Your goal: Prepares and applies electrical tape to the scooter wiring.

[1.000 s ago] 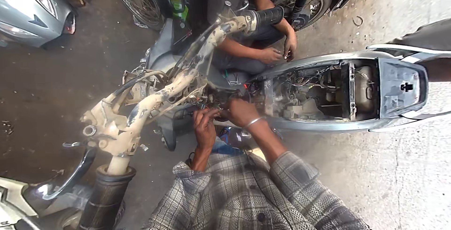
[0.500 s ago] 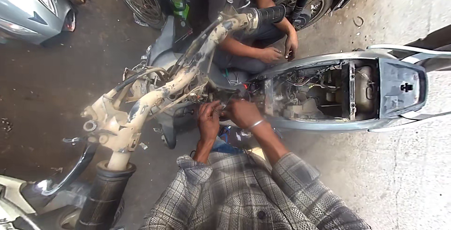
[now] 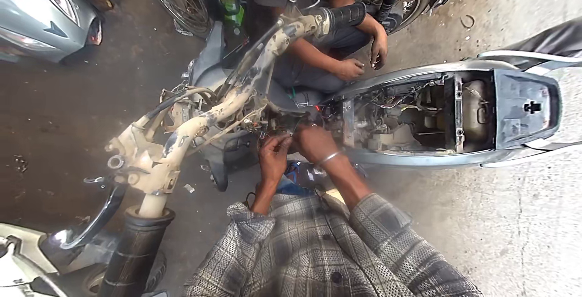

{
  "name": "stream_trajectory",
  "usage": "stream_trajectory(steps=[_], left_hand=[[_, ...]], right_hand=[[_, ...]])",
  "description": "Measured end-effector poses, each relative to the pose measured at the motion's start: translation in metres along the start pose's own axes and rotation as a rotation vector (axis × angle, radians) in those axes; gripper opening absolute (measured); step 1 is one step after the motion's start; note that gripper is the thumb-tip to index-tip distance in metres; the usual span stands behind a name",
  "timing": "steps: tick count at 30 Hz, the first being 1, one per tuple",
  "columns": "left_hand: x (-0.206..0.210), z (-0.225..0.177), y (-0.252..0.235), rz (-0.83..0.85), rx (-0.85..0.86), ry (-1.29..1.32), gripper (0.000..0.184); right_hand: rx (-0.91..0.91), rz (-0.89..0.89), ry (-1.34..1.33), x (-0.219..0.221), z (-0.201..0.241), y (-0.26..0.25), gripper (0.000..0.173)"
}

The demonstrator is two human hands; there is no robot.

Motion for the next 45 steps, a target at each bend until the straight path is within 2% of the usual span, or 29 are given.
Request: stream_trajectory(steps=[3, 6, 12, 14, 17, 20, 22, 25, 30, 31, 34, 36, 38, 40, 42, 45], left_hand=[[0.001, 0.006, -0.005, 0.001, -0.057, -0.003, 0.012], [0.0, 0.005, -0.008, -0.017, -0.016, -0.102, 0.011], [0.001, 0.007, -0.013, -0.046, 0.109, -0.183, 0.012], [-0.001, 0.015, -0.008, -0.025, 0.087, -0.192, 0.016], [0.0, 0.018, -0.01, -0.006, 0.048, -0.161, 0.026], [-0.005, 0.015, -0.004, -0.041, 0.054, -0.112, 0.03], [-0.009, 0.003, 0.003, -0.03, 0.044, -0.122, 0.03], [-0.013, 0.012, 0.0, -0.088, 0.007, -0.057, 0.03], [-0.019, 0.022, 0.001, -0.196, -0.057, 0.128, 0.033], [-0.022, 0.022, 0.001, -0.219, -0.075, 0.148, 0.034], [-0.032, 0.027, 0.0, -0.28, -0.13, 0.191, 0.037], [-0.039, 0.031, 0.001, -0.312, -0.145, 0.208, 0.035], [-0.042, 0.03, 0.004, -0.323, -0.137, 0.2, 0.035], [-0.045, 0.028, 0.006, -0.321, -0.1, 0.165, 0.035], [-0.045, 0.023, 0.011, -0.297, -0.056, 0.117, 0.034], [-0.04, 0.004, 0.02, -0.227, 0.068, -0.013, 0.028]], right_hand=[[-0.021, -0.016, -0.013, 0.002, 0.002, 0.0, 0.026], [-0.034, 0.0, -0.034, 0.004, 0.005, -0.001, 0.026], [-0.052, 0.148, -0.189, 0.014, 0.002, -0.005, 0.035], [-0.019, 0.204, -0.237, 0.018, 0.0, 0.0, 0.042], [0.02, 0.118, -0.263, 0.004, -0.009, 0.003, 0.048], [-0.01, 0.024, -0.397, -0.01, -0.011, 0.011, 0.025], [-0.043, 0.057, -0.5, -0.014, -0.011, 0.013, 0.024], [-0.106, 0.108, -0.555, -0.016, -0.006, 0.01, 0.033], [-0.269, -0.146, -0.409, -0.038, 0.008, -0.017, 0.017], [-0.308, -0.15, -0.389, -0.038, 0.014, -0.021, 0.019], [-0.309, 0.01, -0.412, -0.037, 0.028, -0.024, 0.042], [-0.325, 0.052, -0.409, -0.033, 0.03, -0.025, 0.048], [-0.351, 0.031, -0.373, -0.029, 0.028, -0.03, 0.043], [-0.37, -0.024, -0.352, -0.031, 0.029, -0.031, 0.029], [-0.322, -0.093, -0.314, -0.032, 0.029, -0.031, 0.017], [-0.228, -0.063, -0.196, -0.016, 0.036, -0.033, 0.013]])
Point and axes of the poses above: each hand's wrist, its own y-axis away from the middle knuckle, its own x-axis out of the palm, z = x × y, the point moved 8 cm from there along -y, towards the middle knuckle, and after that the axes turned 1 degree about -x, right-handed, at the moved point
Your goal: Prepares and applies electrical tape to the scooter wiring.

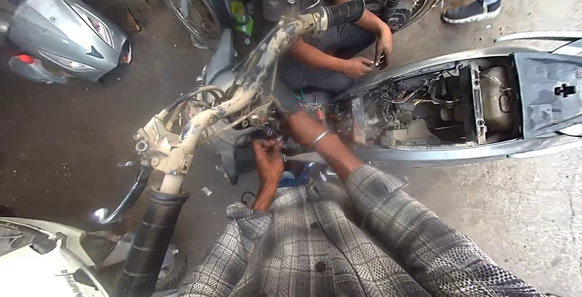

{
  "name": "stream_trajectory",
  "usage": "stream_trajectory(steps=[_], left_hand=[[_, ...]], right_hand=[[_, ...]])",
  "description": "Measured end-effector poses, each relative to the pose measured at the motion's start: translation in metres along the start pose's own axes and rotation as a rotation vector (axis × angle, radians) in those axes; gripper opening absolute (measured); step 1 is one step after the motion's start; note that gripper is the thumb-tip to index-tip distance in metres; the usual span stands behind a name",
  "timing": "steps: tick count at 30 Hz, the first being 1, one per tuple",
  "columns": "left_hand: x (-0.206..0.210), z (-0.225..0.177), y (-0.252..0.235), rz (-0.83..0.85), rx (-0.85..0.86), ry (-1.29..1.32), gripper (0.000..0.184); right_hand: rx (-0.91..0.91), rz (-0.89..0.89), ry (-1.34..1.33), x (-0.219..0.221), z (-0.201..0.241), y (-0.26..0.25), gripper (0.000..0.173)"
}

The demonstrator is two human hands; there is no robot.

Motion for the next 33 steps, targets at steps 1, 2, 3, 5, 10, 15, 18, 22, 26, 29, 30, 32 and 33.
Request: stream_trajectory(steps=[1, 2, 3, 5, 10, 15, 18, 22, 26, 29, 30, 32, 33], left_hand=[[0.001, -0.008, 0.002, 0.036, 0.073, -0.05, 0.025], [0.002, -0.017, 0.005, 0.073, 0.16, -0.113, 0.021], [0.001, -0.025, 0.008, 0.119, 0.243, -0.182, 0.018], [0.003, -0.037, 0.007, 0.2, 0.389, -0.247, 0.011], [0.01, -0.039, -0.01, 0.337, 0.44, -0.178, 0.013], [0.008, -0.027, -0.013, 0.271, 0.154, -0.116, 0.023], [0.013, -0.026, -0.009, 0.246, 0.064, -0.084, 0.025], [0.014, -0.025, -0.01, 0.197, -0.098, -0.12, 0.028], [0.01, -0.02, -0.019, 0.17, -0.138, -0.155, 0.031], [0.011, -0.013, -0.017, 0.178, -0.061, -0.067, 0.028], [0.012, -0.017, -0.015, 0.194, -0.027, -0.032, 0.028], [0.018, -0.028, -0.011, 0.226, 0.038, 0.013, 0.026], [0.02, -0.029, -0.008, 0.234, 0.046, 0.027, 0.024]], right_hand=[[0.024, 0.01, 0.025, 0.007, 0.0, 0.0, 0.014], [0.042, -0.007, 0.025, 0.012, -0.001, 0.002, 0.016], [0.056, -0.048, -0.001, 0.014, -0.003, 0.005, 0.019], [0.068, -0.148, -0.085, 0.016, -0.007, 0.013, 0.028], [0.083, -0.31, -0.197, 0.006, -0.007, 0.053, 0.051], [0.276, -0.407, -0.246, 0.013, -0.019, 0.115, 0.031], [0.346, -0.234, -0.421, 0.047, -0.024, 0.107, 0.044], [0.288, -0.293, -0.405, 0.065, -0.019, 0.089, 0.042], [0.283, -0.238, -0.514, 0.066, -0.014, 0.095, 0.034], [0.317, -0.167, -1.165, 0.058, -0.008, 0.104, 0.031], [0.309, -0.207, -1.408, 0.055, -0.007, 0.106, 0.021], [0.306, -0.332, -1.588, 0.047, -0.01, 0.101, 0.013], [0.322, -0.387, -1.527, 0.043, -0.012, 0.095, 0.017]])
Point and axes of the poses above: each hand's wrist, its own y-axis away from the middle knuckle, its own x-axis out of the palm, z = x × y, the point moved 8 cm from there along -y, towards the middle knuckle, and after that the axes turned 1 degree about -x, right-handed, at the moved point
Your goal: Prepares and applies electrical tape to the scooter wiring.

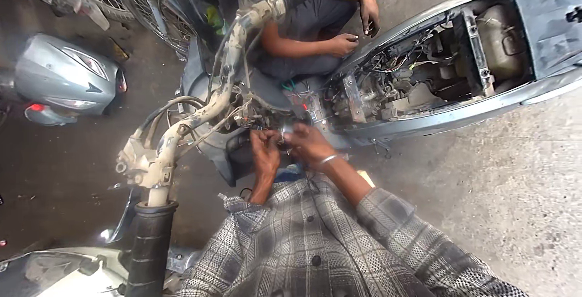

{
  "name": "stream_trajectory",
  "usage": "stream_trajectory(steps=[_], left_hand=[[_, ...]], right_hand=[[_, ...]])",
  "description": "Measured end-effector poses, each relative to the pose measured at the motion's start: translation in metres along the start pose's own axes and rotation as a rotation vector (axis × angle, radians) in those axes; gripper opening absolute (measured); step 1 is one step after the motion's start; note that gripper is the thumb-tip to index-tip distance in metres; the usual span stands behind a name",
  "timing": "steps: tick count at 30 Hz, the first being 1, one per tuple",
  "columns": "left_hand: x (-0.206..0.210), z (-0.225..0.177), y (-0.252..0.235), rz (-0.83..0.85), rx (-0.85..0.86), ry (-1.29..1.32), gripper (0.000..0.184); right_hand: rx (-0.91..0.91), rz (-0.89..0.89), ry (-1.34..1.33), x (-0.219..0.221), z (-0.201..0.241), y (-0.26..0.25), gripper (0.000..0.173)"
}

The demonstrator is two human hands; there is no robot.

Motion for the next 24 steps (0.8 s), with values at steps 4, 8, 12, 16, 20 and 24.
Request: stream_trajectory(steps=[4, 8, 12, 16, 20, 24], left_hand=[[-0.006, 0.007, 0.0, -0.053, -0.029, 0.057, 0.025], [-0.002, 0.004, 0.007, -0.054, -0.004, 0.06, 0.027], [0.003, -0.009, 0.007, -0.014, 0.071, -0.074, 0.023], [-0.001, -0.007, 0.0, 0.018, 0.112, -0.082, 0.02], [0.004, -0.002, 0.003, 0.065, 0.049, -0.011, 0.026], [0.009, -0.001, 0.003, 0.034, -0.115, 0.043, 0.031]], right_hand=[[-0.11, 0.007, 0.424, 0.01, 0.02, -0.025, 0.04], [-0.301, -0.16, 0.922, 0.01, 0.036, -0.038, 0.03], [-0.546, -0.197, 1.243, 0.012, 0.041, -0.04, 0.021], [-0.457, -0.234, 1.154, -0.005, 0.032, -0.006, 0.025], [-0.053, -0.136, 0.886, -0.022, -0.013, -0.002, 0.057], [-0.056, -0.204, 0.858, -0.015, -0.016, -0.011, 0.054]])
Point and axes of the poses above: each hand's wrist, its own y-axis away from the middle knuckle, its own x-axis out of the palm, z = x × y, the point moved 8 cm from there along -y, towards the middle knuckle, and after that the axes turned 1 degree about -x, right-handed, at the moved point
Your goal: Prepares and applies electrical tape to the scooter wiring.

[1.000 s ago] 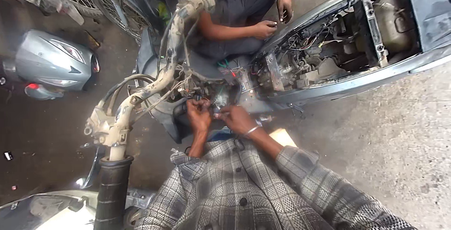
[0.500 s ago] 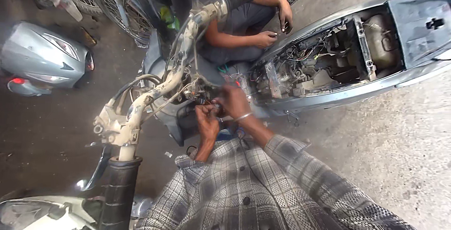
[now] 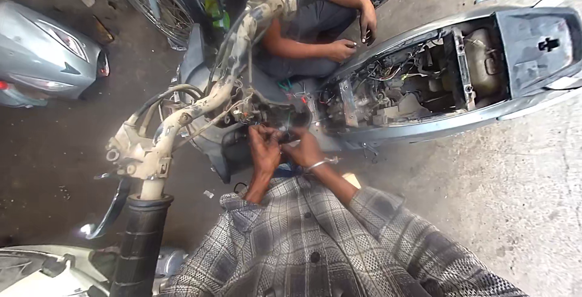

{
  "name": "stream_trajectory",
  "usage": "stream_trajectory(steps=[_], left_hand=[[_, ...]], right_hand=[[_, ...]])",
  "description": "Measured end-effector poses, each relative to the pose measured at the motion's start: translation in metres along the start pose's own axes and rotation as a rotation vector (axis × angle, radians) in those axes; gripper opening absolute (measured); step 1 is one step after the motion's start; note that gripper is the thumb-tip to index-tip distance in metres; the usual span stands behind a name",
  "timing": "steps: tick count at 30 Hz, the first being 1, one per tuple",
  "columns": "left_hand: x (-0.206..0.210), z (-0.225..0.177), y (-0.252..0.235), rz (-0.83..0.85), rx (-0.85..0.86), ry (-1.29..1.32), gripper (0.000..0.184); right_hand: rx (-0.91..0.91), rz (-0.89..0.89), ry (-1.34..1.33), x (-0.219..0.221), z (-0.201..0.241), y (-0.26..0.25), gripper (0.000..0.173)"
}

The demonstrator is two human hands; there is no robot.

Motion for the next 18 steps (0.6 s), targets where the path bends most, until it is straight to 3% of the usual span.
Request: stream_trajectory(steps=[4, 6, 9, 11, 15, 18], left_hand=[[0.0, -0.003, -0.005, -0.044, -0.051, -0.043, 0.031], [-0.006, 0.002, -0.008, -0.082, -0.05, -0.088, 0.028], [-0.009, 0.005, -0.013, -0.098, -0.01, -0.071, 0.026], [-0.005, 0.003, -0.012, -0.063, 0.089, -0.037, 0.024], [-0.003, 0.003, -0.002, -0.039, 0.166, -0.055, 0.021], [0.003, -0.001, 0.009, -0.024, 0.167, -0.075, 0.02]], right_hand=[[0.01, -0.041, -0.064, 0.003, -0.005, 0.002, 0.034], [0.052, 0.044, -0.085, -0.002, -0.003, 0.012, 0.036], [0.035, 0.097, -0.401, -0.013, 0.013, 0.026, 0.03], [0.014, 0.107, -0.585, -0.02, 0.026, 0.028, 0.039], [-0.092, 0.006, -0.449, -0.029, 0.048, 0.004, 0.033], [-0.294, -0.159, -0.079, -0.033, 0.056, -0.023, 0.027]])
Point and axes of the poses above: each hand's wrist, its own y-axis away from the middle knuckle, its own x-axis out of the palm, z = x × y, the point moved 8 cm from there along -y, towards the middle knuckle, and after that the axes turned 1 degree about -x, right-handed, at the moved point
